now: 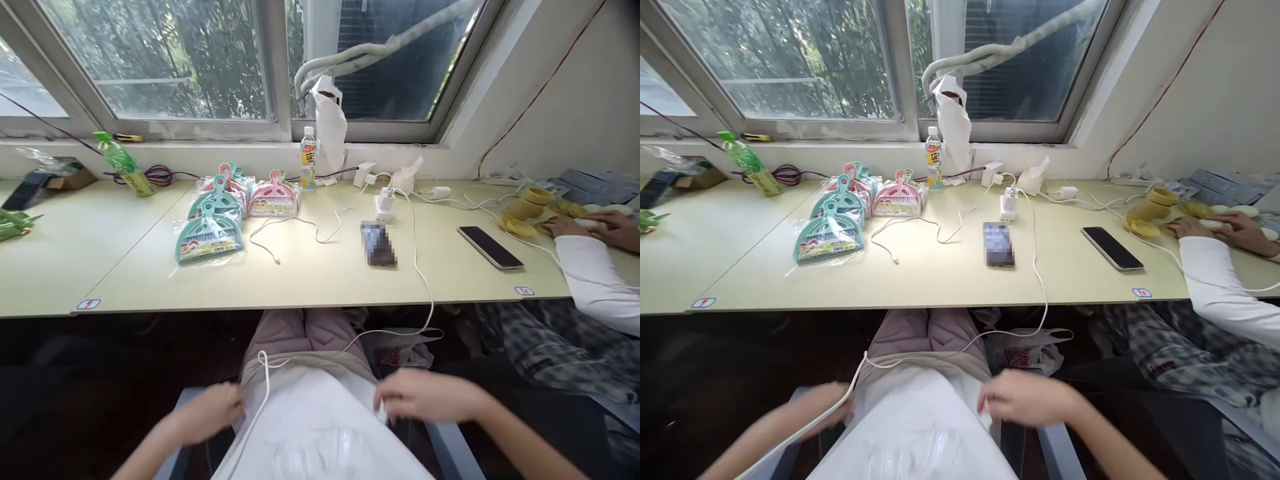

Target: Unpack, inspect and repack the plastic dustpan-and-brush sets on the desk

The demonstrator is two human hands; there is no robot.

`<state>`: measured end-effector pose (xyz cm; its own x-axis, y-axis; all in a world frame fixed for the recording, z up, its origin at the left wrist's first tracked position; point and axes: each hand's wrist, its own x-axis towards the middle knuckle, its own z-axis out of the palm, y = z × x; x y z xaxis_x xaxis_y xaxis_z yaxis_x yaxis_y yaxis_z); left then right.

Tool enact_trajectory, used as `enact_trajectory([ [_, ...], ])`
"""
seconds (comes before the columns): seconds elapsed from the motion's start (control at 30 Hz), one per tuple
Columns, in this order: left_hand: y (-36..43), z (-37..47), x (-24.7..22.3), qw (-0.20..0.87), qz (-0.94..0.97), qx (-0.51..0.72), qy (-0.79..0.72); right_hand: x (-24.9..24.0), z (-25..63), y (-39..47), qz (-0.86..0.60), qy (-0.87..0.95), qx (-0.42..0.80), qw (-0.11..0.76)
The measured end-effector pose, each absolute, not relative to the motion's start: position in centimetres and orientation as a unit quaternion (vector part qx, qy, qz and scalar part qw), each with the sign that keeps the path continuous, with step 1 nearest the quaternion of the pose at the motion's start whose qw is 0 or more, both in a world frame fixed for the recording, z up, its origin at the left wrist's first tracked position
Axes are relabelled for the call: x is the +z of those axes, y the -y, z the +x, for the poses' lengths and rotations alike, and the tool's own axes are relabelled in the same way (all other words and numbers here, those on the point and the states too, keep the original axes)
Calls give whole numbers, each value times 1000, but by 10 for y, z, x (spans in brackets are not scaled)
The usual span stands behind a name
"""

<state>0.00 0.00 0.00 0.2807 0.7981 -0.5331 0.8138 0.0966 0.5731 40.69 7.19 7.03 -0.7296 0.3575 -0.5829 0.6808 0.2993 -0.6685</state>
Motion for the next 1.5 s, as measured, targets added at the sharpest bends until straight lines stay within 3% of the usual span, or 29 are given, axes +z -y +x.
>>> enact_trajectory([
  [0.1, -16, -11, 41, 429, 676, 78, -594, 95, 415, -113, 382, -801, -457, -52],
  [0.2, -45, -19, 79, 363, 691, 206, -590, 102, 422, -160, 569, -770, -208, -199],
  [0.27, -68, -24, 86, 314, 696, 257, -592, 93, 421, -188, 680, -705, -99, -173],
  [0.4, -124, -30, 70, 160, 705, 339, -602, 66, 403, -220, 759, -632, -133, -83],
  [0.5, -168, -36, 56, 1, 645, 366, -671, 53, 382, -230, 763, -627, -123, -95],
  [0.67, -229, -56, 40, -107, 485, 342, -798, 34, 354, -244, 770, -622, -47, -137],
  [0.87, -252, -70, 17, -124, 497, 264, -817, 21, 375, -262, 765, -626, 14, -150],
  [1.1, -254, -78, 11, -74, 503, 250, -824, 31, 438, -293, 791, -601, -1, -113],
  [1.3, -256, -82, 8, -82, 508, 233, -825, 28, 474, -302, 807, -575, -4, -131],
  [1.5, -240, -62, 13, -118, 556, 173, -804, 54, 393, -285, 680, -716, -17, -157],
])
